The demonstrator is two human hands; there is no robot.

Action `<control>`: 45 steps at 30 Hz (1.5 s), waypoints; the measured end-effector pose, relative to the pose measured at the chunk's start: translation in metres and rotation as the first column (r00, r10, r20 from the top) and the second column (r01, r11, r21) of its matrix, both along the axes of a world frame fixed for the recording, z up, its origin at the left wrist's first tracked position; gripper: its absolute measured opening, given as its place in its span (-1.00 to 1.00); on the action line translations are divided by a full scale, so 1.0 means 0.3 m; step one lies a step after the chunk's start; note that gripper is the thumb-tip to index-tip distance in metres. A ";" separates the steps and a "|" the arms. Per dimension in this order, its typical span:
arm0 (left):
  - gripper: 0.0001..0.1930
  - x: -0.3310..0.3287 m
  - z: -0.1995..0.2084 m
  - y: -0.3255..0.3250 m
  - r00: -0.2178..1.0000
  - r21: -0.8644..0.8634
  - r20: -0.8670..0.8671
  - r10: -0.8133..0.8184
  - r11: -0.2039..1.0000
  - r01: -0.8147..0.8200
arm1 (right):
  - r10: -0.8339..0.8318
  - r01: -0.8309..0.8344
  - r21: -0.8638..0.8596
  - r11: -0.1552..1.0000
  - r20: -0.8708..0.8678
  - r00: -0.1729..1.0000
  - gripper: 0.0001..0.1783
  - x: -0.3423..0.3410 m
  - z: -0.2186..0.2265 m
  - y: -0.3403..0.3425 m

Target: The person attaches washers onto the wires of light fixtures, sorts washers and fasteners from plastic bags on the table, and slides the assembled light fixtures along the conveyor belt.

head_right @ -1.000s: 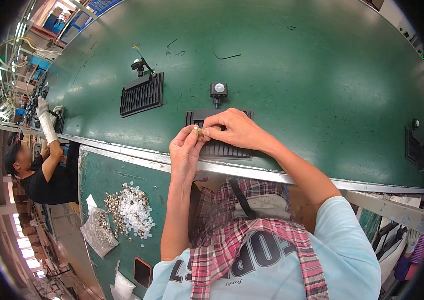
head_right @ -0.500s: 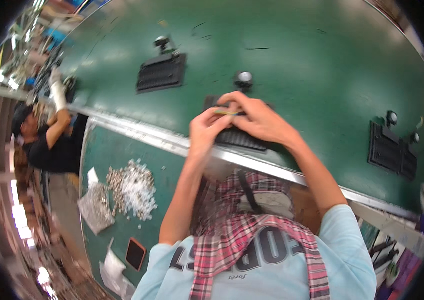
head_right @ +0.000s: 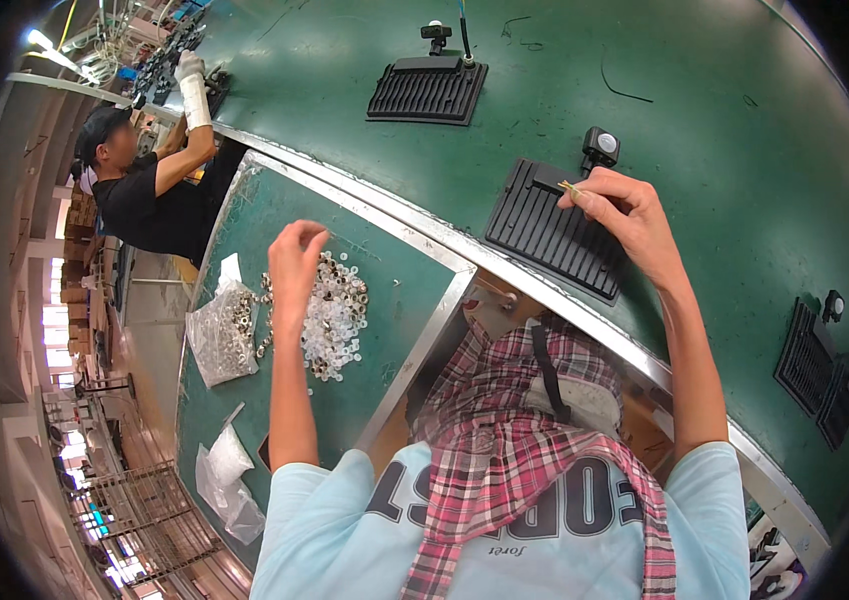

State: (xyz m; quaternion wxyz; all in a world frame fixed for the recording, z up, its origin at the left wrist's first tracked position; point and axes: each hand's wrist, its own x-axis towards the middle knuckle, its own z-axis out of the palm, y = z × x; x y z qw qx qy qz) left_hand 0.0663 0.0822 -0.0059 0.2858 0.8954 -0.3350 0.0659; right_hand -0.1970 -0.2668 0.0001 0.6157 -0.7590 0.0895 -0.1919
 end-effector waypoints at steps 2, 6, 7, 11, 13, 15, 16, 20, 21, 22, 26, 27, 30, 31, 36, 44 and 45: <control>-0.84 0.030 0.007 0.076 0.995 0.231 -0.038 0.096 0.969 -0.084 | 0.020 -0.019 0.053 0.998 -0.020 1.000 -0.75 0.006 0.012 0.011; -0.83 0.067 -0.022 0.098 0.977 0.277 -0.195 0.085 0.960 -0.028 | 0.013 -0.006 0.124 0.992 -0.056 0.998 -0.74 -0.001 0.006 0.008; -0.82 0.084 -0.031 0.103 0.982 0.264 -0.166 0.088 0.964 -0.042 | 0.012 -0.004 0.123 0.992 -0.065 0.998 -0.74 -0.005 0.005 0.008; -0.81 0.158 -0.071 0.108 0.997 0.269 -0.037 0.061 0.962 -0.049 | -0.021 0.032 0.091 0.995 -0.120 0.993 -0.73 -0.020 0.009 0.000; -0.83 0.170 -0.061 0.132 0.998 0.300 -0.048 0.035 0.954 -0.019 | -0.018 0.021 0.096 0.995 -0.041 0.999 -0.72 0.003 0.002 0.025; -0.82 0.182 -0.051 0.148 0.995 0.276 -0.101 0.024 0.961 0.005 | -0.004 0.012 0.122 0.992 -0.065 0.998 -0.72 0.009 0.003 0.027; -0.84 0.182 -0.044 0.150 0.987 0.217 -0.151 0.048 0.976 -0.014 | 0.013 -0.002 0.153 0.988 -0.068 0.998 -0.73 0.009 0.012 0.031; -0.85 0.155 0.002 0.029 0.942 0.048 -0.323 0.089 0.996 -0.078 | 0.046 -0.037 0.185 0.982 -0.047 0.998 -0.72 -0.006 0.004 0.022; -0.85 0.124 0.007 -0.020 0.885 -0.160 -0.465 -0.016 0.985 -0.067 | 0.030 -0.021 0.181 0.983 -0.050 0.998 -0.72 -0.011 0.006 0.020; -0.84 0.078 0.020 -0.077 0.806 -0.358 -0.574 -0.142 0.929 -0.090 | 0.037 -0.027 0.143 0.989 -0.063 0.997 -0.71 -0.016 0.011 0.019; -0.79 -0.185 0.028 -0.398 0.485 -0.601 -0.724 -0.491 0.793 -0.094 | 0.020 -0.010 0.104 0.995 -0.095 0.995 -0.68 -0.026 -0.004 0.016; -0.71 -0.245 0.019 -0.472 0.434 -0.605 -0.742 -0.510 0.788 -0.109 | 0.019 -0.010 0.101 0.995 -0.088 0.996 -0.69 -0.027 -0.010 0.013; -0.65 -0.350 -0.019 -0.582 0.217 -0.719 -0.693 -0.687 0.678 -0.151 | 0.021 -0.017 0.080 0.997 -0.045 0.999 -0.69 -0.006 -0.003 0.035; -0.65 -0.367 -0.036 -0.600 0.208 -0.720 -0.693 -0.690 0.678 -0.146 | 0.020 -0.016 0.078 0.997 -0.054 0.998 -0.68 -0.008 -0.001 0.036; -0.73 -0.417 -0.081 -0.636 0.111 -0.764 -0.634 -0.765 0.597 -0.247 | -0.003 0.006 0.056 0.998 -0.068 0.998 -0.69 -0.010 -0.001 0.036; -0.72 -0.471 -0.095 -0.661 0.034 -0.779 -0.587 -0.809 0.553 -0.297 | -0.025 0.023 -0.020 1.000 -0.064 0.998 -0.72 -0.009 -0.019 0.035; -0.72 -0.473 -0.092 -0.663 0.025 -0.778 -0.584 -0.811 0.551 -0.303 | -0.025 0.024 -0.021 0.999 -0.063 0.998 -0.72 -0.010 -0.017 0.033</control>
